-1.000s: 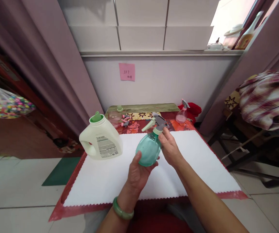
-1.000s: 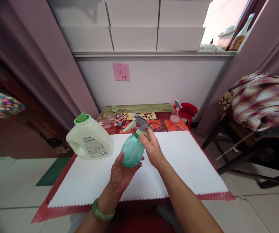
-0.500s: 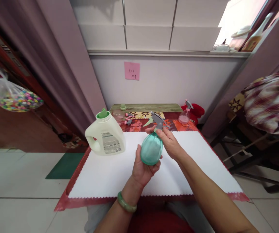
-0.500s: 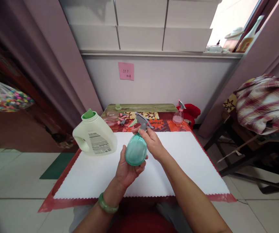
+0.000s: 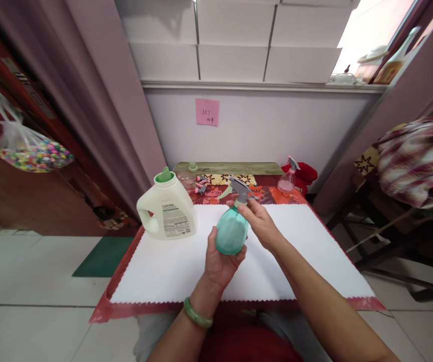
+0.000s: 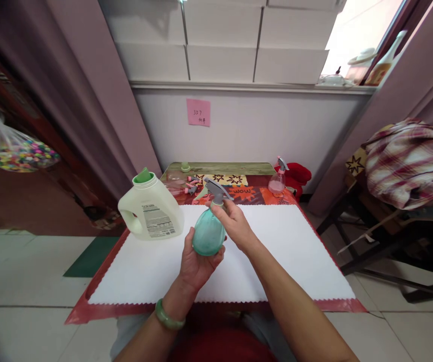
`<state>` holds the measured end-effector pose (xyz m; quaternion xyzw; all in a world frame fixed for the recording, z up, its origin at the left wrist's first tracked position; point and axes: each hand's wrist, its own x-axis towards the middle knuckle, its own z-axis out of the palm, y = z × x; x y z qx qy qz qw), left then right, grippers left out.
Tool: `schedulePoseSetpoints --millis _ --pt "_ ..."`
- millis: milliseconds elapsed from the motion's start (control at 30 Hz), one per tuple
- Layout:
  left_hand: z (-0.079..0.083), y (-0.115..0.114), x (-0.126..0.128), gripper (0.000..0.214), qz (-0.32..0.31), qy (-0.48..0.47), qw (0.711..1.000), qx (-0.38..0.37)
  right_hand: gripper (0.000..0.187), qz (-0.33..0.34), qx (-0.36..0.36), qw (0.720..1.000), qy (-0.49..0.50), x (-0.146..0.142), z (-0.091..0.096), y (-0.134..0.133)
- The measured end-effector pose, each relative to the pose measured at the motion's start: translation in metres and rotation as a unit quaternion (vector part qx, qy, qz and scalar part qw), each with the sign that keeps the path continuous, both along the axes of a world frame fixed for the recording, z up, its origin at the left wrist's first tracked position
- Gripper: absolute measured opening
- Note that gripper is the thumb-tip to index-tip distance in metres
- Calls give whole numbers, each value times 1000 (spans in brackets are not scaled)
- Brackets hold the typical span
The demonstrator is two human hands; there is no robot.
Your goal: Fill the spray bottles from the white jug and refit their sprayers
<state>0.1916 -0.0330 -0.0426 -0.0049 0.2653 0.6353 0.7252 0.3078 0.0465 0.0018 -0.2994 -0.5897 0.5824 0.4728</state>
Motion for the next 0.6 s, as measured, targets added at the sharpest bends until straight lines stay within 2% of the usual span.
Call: schedulePoseSetpoints --millis 100,200,267,433,600 --pt "0 -1 -4 59 -19 0 1000 -9 62 -9 -14 999 29 3 -6 0" --pt "-3 -1 -7 75 -54 -1 999 -3 67 -22 -75 995 63 5 -13 3" --pt "-5 0 -8 83 -82 -2 997 8 67 -17 -88 994 65 6 -16 5" --pt "-10 1 -6 86 -139 33 990 18 56 -16 -39 999 25 3 -9 1" --pt "-12 2 -4 83 -137 57 989 -6 56 -4 -5 1000 -10 1 0 -2"
